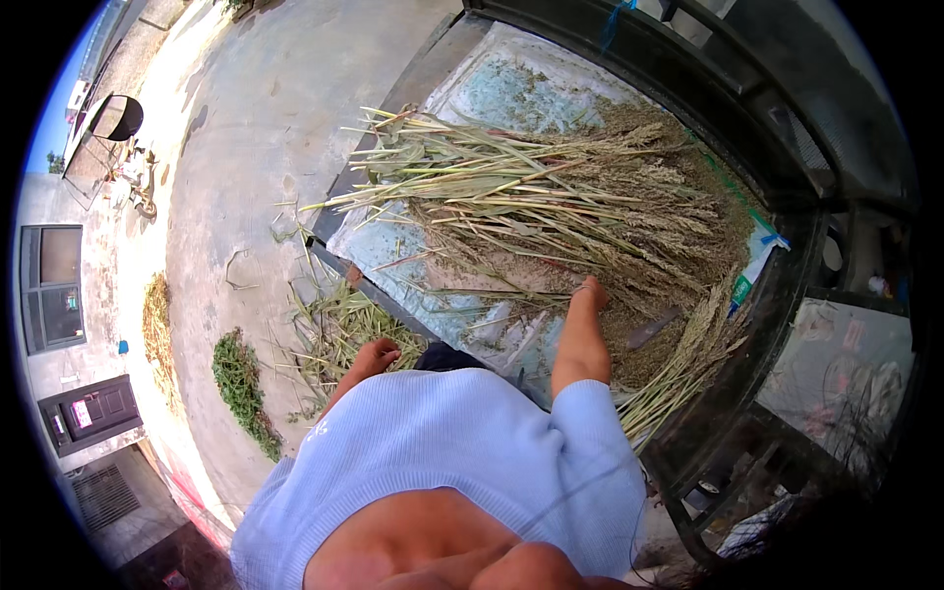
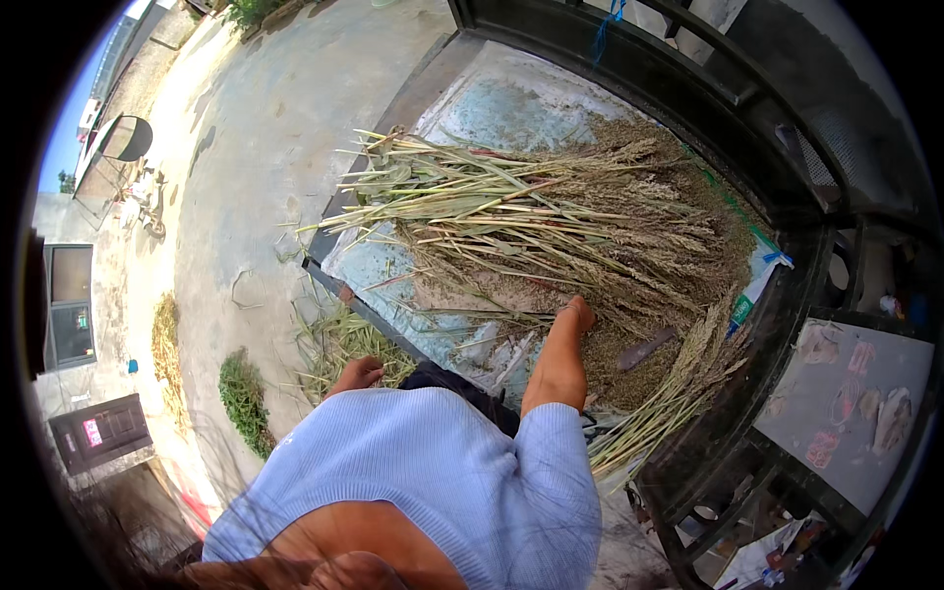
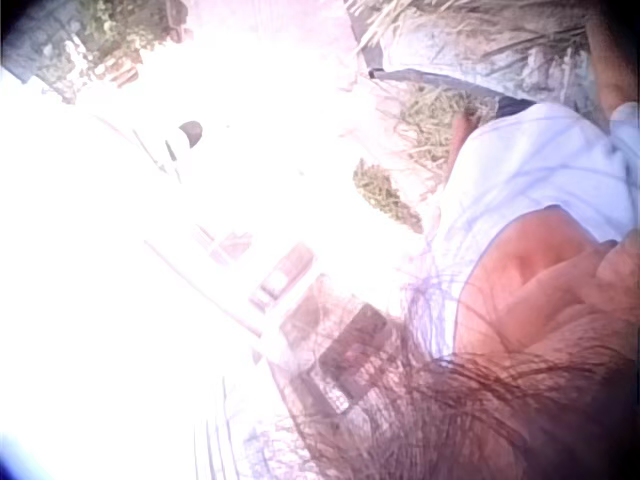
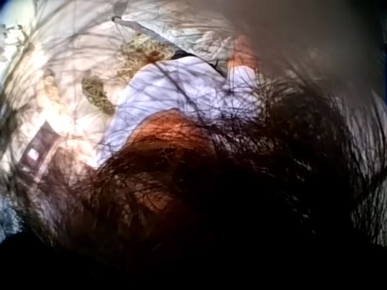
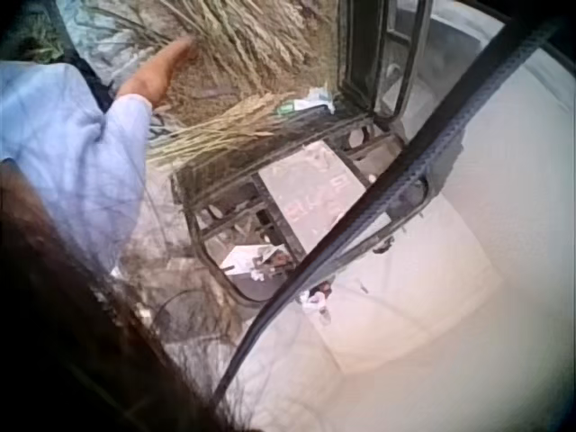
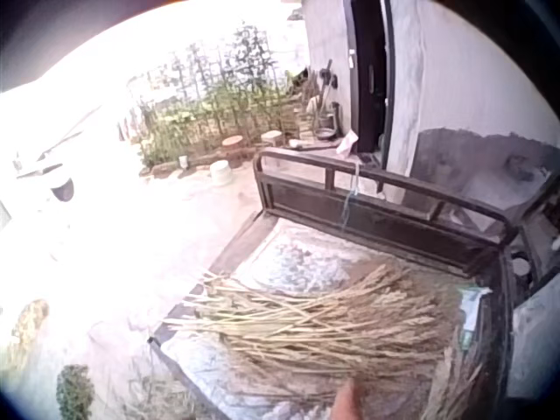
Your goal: The person processes dried grain stalks by hand, stripping the grain heads from the stems and placing them on a pile. They then gather the stalks, align them, and use shears to cut them into shorter pieces.
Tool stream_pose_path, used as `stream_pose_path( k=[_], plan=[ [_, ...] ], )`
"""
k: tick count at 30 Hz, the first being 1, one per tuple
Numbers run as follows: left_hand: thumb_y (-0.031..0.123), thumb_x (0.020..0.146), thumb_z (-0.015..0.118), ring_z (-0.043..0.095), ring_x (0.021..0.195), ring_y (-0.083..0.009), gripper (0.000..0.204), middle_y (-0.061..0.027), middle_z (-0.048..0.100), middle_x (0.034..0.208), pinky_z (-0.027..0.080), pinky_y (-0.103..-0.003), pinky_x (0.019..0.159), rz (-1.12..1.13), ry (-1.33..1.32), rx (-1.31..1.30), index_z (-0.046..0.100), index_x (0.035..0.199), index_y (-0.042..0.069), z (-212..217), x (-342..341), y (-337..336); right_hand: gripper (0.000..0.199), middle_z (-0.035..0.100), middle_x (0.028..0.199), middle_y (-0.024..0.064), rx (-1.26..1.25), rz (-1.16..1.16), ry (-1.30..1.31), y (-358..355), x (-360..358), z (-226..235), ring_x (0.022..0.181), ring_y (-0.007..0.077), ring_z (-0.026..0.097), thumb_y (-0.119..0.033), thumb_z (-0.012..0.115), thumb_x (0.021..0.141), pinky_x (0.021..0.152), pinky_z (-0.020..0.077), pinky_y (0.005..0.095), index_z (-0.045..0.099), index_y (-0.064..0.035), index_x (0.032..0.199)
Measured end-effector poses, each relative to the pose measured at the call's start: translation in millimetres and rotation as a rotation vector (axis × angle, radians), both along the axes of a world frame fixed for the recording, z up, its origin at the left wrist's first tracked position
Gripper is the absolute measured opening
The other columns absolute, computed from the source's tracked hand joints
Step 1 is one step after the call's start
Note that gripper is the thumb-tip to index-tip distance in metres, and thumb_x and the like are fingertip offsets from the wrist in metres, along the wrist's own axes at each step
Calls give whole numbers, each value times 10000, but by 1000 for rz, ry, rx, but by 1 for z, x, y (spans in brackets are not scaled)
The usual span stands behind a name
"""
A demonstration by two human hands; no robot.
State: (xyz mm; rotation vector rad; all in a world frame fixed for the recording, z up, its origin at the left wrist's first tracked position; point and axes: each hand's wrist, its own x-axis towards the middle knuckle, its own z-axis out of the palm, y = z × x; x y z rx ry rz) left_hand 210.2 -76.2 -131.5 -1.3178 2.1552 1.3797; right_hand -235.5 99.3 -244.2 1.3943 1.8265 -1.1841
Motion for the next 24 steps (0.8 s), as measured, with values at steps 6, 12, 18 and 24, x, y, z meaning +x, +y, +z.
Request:
stream_pose_path(
  k=[6,12,18,24],
  plan=[
    [151,735,651,612,680,-270,199,-148,607,763,484,-343,600,-55,89,-276,592,861,9,30,-37,16,189,497,619,90,-453,-319,446,50,24,2,408,134,449,-130,499,845,311,320,259,366,-4,890],
    [139,724,642,560,820,-321,246,-145,569,914,460,-373,699,-323,276,-465,562,934,38,38,-115,39,245,572,713,140,-476,-184,686,119,32,52,472,135,514,-156,516,867,331,393,256,331,-33,765],
    [136,707,653,538,854,-345,265,-140,564,933,446,-399,731,-421,342,-457,554,934,43,41,-177,46,207,589,704,114,-581,-191,802,166,-14,40,524,157,573,-166,556,848,416,470,267,467,-15,956],
    [158,697,687,589,738,-277,248,-136,573,869,476,-364,639,-457,176,-304,581,890,46,1,-132,69,191,607,663,106,246,486,276,259,72,-74,589,219,597,-207,598,810,527,504,329,613,-22,853]
  ],
)
